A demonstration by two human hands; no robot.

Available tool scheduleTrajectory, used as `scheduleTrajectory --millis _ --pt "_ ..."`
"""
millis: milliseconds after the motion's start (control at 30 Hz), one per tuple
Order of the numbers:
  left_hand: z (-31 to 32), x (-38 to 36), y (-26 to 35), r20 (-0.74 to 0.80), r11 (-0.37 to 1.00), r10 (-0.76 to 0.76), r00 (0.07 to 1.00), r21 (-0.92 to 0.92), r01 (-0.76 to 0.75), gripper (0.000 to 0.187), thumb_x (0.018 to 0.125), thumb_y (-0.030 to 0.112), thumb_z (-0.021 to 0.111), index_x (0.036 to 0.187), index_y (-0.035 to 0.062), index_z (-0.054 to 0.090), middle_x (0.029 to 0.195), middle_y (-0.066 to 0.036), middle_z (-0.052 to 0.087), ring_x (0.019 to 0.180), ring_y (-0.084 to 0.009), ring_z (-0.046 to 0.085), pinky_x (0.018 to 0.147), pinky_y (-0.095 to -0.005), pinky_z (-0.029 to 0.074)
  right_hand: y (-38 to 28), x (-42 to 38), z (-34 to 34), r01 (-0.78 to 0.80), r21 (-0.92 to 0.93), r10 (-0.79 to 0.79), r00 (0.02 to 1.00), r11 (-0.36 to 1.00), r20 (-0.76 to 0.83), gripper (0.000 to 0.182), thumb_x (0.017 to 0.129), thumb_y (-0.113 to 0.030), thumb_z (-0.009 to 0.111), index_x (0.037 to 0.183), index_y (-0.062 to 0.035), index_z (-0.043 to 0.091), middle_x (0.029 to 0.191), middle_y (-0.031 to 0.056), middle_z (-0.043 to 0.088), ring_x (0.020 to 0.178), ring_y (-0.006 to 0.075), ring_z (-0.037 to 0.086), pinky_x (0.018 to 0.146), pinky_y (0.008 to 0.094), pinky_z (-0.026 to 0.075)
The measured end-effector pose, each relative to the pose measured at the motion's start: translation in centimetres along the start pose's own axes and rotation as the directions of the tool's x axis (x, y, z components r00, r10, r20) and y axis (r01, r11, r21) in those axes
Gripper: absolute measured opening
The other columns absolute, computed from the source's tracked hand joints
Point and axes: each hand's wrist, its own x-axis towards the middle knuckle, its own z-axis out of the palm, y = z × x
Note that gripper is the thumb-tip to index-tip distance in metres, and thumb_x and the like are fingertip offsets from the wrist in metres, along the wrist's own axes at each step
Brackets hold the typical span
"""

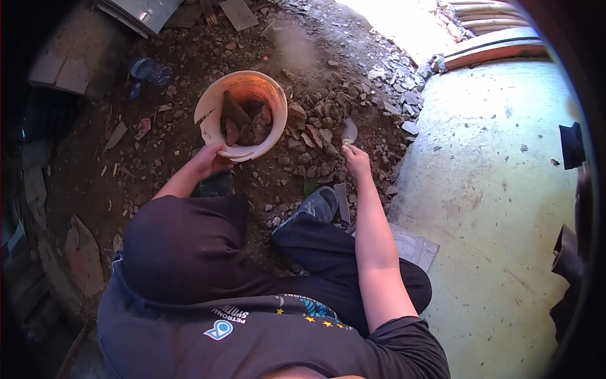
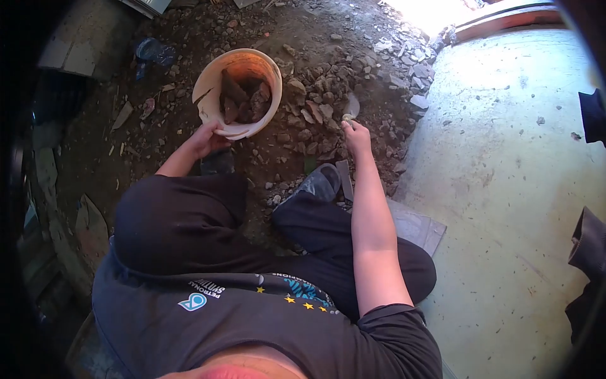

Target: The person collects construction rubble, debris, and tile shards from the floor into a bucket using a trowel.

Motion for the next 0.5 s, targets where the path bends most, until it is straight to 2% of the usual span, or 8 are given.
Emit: scheduleTrajectory --millis 33,267,333,367,400,467,500 --pt "0.2 -0.1 0.2 -0.011 1.000 0.006 1.000 0.011 -0.006 0.033 0.086 0.023 0.050 0.109 0.0000 0.058 0.104 -0.013 0.068 0.095 -0.0233 0.068 0.086 -0.0367 0.057 0.1 -0.1 0.0 0.048 0.012 -0.049 0.998 0.999 0.040 0.027 0.093 -0.028 0.068 0.101 -0.0032 0.072 0.064 -0.0042 0.054 0.054 0.0055 0.046 0.050 0.0279 0.040" --pt "0.0 0.0 0.3 -0.019 1.000 -0.005 1.000 0.019 0.005 0.036 0.088 0.022 0.048 0.116 0.0005 0.055 0.109 -0.014 0.066 0.097 -0.0242 0.068 0.088 -0.0393 0.055 -4.6 -1.9 -1.6 -0.102 -0.060 0.113 0.973 0.993 0.201 0.032 0.092 -0.030 0.068 0.106 -0.0022 0.071 0.065 -0.0043 0.054 0.057 0.0077 0.048 0.053 0.0286 0.041" --pt "-0.4 0.3 0.0 -0.019 1.000 -0.013 1.000 0.013 0.013 0.034 0.089 0.022 0.048 0.114 0.0005 0.055 0.109 -0.014 0.066 0.096 -0.0251 0.068 0.088 -0.0399 0.055 -4.8 -1.1 -3.5 -0.079 -0.149 0.119 0.952 0.986 0.281 0.035 0.092 -0.032 0.068 0.111 -0.0024 0.071 0.067 -0.0047 0.054 0.059 0.0076 0.048 0.054 0.0288 0.041" --pt "-0.4 0.3 -0.1 -0.019 1.000 -0.018 1.000 0.011 0.018 0.034 0.089 0.022 0.048 0.114 0.0005 0.055 0.109 -0.014 0.066 0.096 -0.0251 0.068 0.088 -0.0399 0.055 -5.3 -0.8 -4.7 -0.062 -0.258 0.137 0.949 0.964 0.283 0.036 0.092 -0.033 0.068 0.112 -0.0032 0.071 0.069 -0.0034 0.056 0.059 0.0084 0.047 0.053 0.0293 0.040" --pt "-0.4 0.1 0.0 -0.013 1.000 -0.008 1.000 0.020 0.009 0.034 0.089 0.022 0.048 0.114 0.0004 0.055 0.109 -0.014 0.066 0.097 -0.0255 0.068 0.088 -0.0399 0.055 -7.1 -1.8 -6.1 -0.103 -0.299 0.194 0.936 0.949 0.293 0.034 0.093 -0.032 0.067 0.110 -0.0038 0.072 0.071 -0.0017 0.059 0.058 0.0090 0.047 0.053 0.0289 0.039" --pt "-0.2 0.0 0.0 -0.004 1.000 -0.002 1.000 0.026 0.002 0.034 0.089 0.023 0.048 0.113 0.0002 0.055 0.109 -0.014 0.066 0.097 -0.0259 0.068 0.087 -0.0399 0.055 -7.4 -1.7 -8.8 -0.131 -0.421 0.252 0.935 0.898 0.248 0.030 0.092 -0.031 0.069 0.104 -0.0037 0.073 0.071 -0.0016 0.059 0.057 0.0085 0.047 0.052 0.0297 0.038" --pt "-0.1 0.0 0.0 -0.006 1.000 0.004 1.000 0.018 -0.004 0.036 0.088 0.022 0.049 0.114 -0.0014 0.056 0.107 -0.014 0.067 0.094 -0.0249 0.069 0.085 -0.0379 0.057 -6.9 -1.5 -10.3 -0.133 -0.421 0.254 0.935 0.897 0.246 0.030 0.092 -0.031 0.069 0.104 -0.0037 0.073 0.071 -0.0016 0.059 0.057 0.0085 0.047 0.052 0.0297 0.038"
